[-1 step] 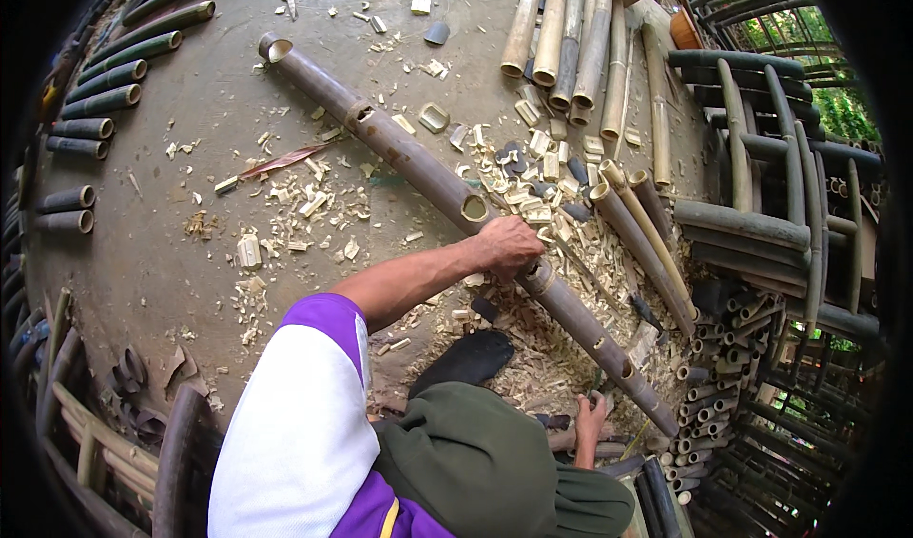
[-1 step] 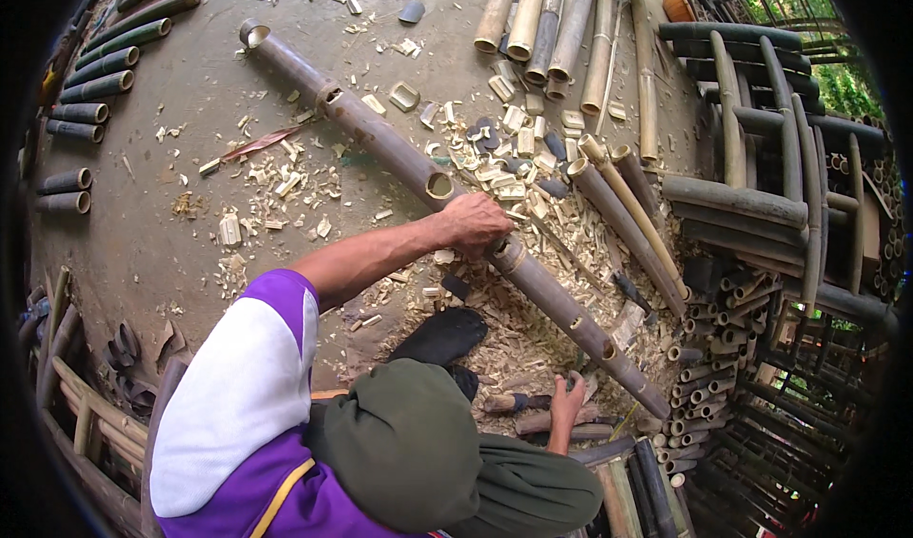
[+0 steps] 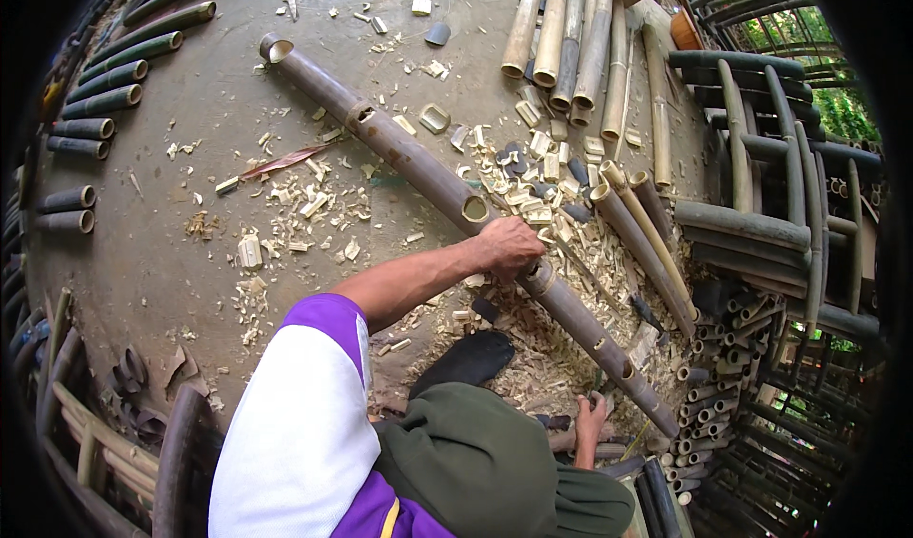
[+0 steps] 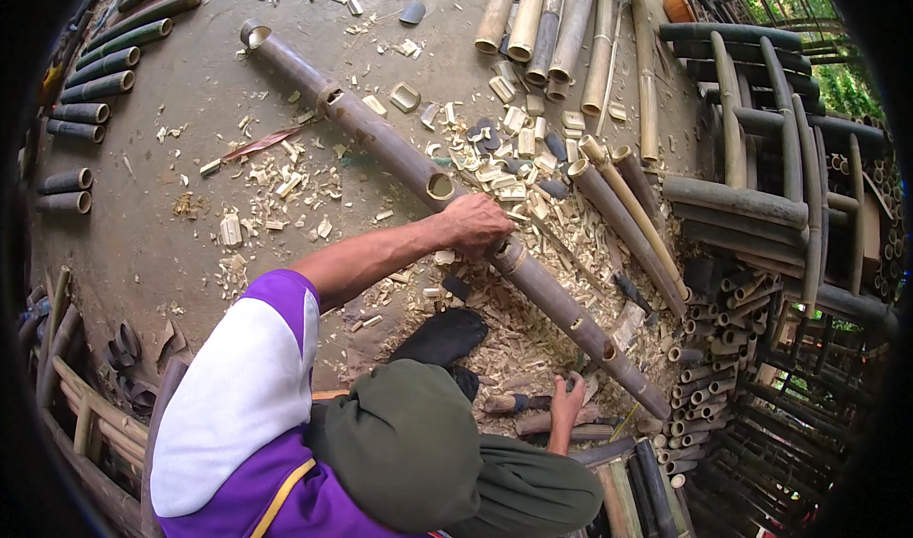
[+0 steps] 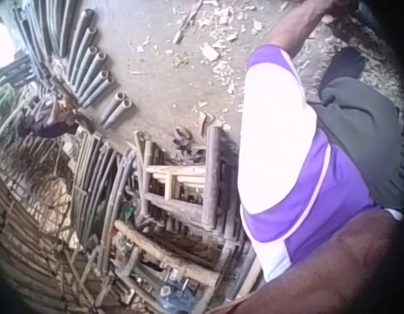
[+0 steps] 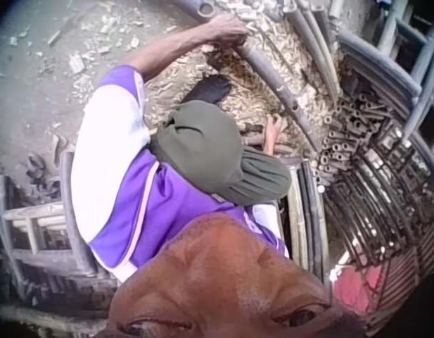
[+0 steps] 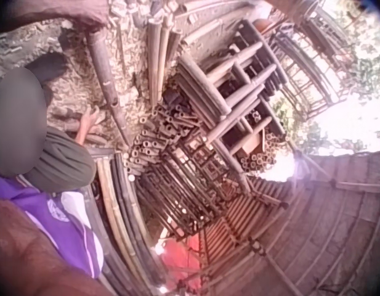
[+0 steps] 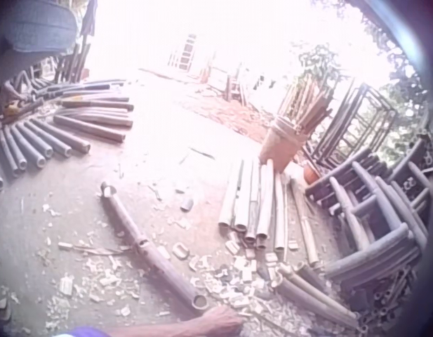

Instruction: The person sits on the floor and uses a chisel and a wooden mallet to carve holes into a long bamboo pole. They repeatedly position the chisel and strike it to remove material, creating openings along the length of the bamboo.

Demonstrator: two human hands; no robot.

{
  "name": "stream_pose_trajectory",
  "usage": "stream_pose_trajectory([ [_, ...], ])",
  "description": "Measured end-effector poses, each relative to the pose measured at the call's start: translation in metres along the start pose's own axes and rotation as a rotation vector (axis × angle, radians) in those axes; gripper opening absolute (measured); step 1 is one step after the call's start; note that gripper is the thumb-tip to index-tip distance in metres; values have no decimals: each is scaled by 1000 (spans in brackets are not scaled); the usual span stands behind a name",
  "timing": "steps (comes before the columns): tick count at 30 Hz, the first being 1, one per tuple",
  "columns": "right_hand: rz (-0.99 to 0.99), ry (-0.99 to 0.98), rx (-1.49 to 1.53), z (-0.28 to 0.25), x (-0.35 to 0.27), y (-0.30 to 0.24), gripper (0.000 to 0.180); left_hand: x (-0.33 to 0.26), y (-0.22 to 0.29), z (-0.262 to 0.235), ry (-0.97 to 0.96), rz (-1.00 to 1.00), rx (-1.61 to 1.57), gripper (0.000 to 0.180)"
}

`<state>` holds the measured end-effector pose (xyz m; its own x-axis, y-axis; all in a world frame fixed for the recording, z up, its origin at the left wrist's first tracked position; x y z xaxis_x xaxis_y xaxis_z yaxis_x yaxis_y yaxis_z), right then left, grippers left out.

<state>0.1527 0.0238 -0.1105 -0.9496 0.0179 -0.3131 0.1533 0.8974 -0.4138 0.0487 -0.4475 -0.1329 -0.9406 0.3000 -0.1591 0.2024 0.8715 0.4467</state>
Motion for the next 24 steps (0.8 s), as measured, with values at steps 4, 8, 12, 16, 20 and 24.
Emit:
stream_pose_trajectory([
  [4,30,10,9,-3,-14,-3,53,-6,8,0,-45,-5,-12,42],
  [8,11,-9,59,3,-15,4,53,-11,5,-4,-51,-19,-22,44],
  [12,39,18,83,15,-8,17,53,-9,0,-12,-37,-14,1,41],
  [16,2,51,9,14,-11,19,56,8,1,-2,-41,11,-33,37],
  [20,-8,116,6,15,-6,23,59,-4,3,-17,14,32,-28,31],
  [24,258,239,-172,-39,-11,30,74,-1,29,-35,4,10,-21,43],
])
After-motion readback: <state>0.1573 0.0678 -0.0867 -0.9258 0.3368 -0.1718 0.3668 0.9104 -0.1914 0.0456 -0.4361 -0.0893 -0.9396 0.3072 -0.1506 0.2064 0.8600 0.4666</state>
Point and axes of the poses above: each hand's wrist, its own x-axis towards the middle knuckle, its own z-axis out of the palm, y = z × x, the point moved 7 cm from there along x, towards the middle knuckle, and after that the axes turned 9 degrees about -z, right-handed, at the moved point
